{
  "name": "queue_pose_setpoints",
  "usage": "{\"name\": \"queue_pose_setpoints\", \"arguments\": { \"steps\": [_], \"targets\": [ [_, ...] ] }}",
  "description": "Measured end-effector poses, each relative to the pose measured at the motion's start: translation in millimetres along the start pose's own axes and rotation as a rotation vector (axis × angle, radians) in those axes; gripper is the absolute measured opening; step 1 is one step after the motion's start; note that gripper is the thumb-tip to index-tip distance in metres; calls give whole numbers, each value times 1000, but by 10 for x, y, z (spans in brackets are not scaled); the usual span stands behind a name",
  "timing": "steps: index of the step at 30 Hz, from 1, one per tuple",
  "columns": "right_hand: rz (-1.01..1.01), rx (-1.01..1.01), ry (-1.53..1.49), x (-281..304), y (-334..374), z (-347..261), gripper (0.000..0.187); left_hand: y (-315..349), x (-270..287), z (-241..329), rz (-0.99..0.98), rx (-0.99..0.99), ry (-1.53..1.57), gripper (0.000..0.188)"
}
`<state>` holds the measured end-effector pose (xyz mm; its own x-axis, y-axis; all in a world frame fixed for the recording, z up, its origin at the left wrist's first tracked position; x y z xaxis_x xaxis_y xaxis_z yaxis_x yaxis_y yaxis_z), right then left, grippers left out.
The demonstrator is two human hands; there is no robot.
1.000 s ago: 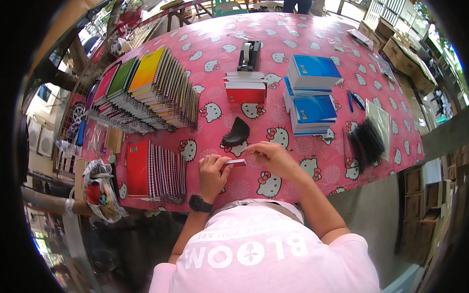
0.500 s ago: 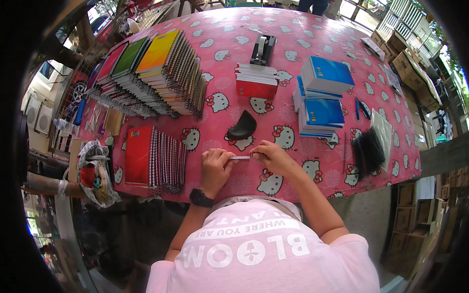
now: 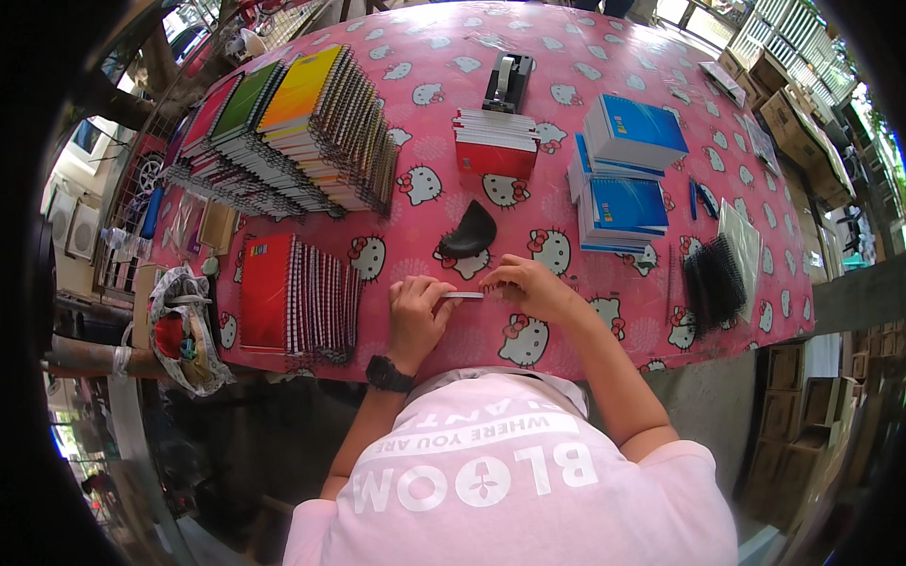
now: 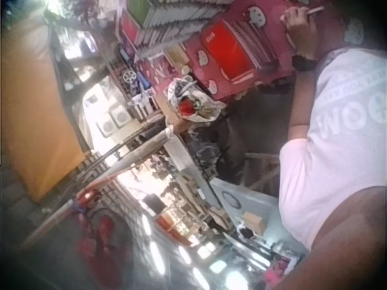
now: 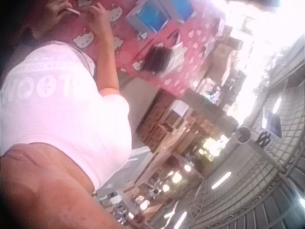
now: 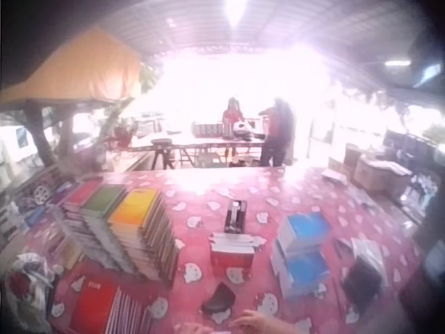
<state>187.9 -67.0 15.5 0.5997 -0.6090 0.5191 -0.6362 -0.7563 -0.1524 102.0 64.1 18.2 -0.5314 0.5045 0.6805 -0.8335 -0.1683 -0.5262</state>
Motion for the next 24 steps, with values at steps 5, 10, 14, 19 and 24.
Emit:
{"name": "queue_pose_setpoints", "arguments": {
  "steps": [5, 10, 14, 19, 24],
  "targets": [
    [-4, 72, 91, -8, 22, -100, 24, 7, 14, 27, -5, 3, -13, 17],
    [-50, 127, 90, -79, 67, -71, 25, 21, 4, 4, 1, 5, -2, 19],
    [-133, -374, -178, -177, 64, 164, 30, 19, -16, -10, -30, 31, -64, 21],
    [74, 73, 59, 43, 41, 26, 25, -35, -35, 251, 9, -44, 4, 29],
    [-283, -168, 92, -218, -38, 254, 17, -26, -196, 222, -22, -63, 128, 23]
  ]
}}
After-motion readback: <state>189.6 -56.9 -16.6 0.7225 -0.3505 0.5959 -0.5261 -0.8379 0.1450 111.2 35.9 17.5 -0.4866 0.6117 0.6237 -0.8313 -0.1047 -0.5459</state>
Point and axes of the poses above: each hand's wrist, its own y-axis away from the middle knuckle, its own x-axis out of the back of the hand, z = x × y, the point moved 9 cm from there along -y, towards the middle knuckle, and after that the axes turned 7 degrees about z, right-handed, at the moved point
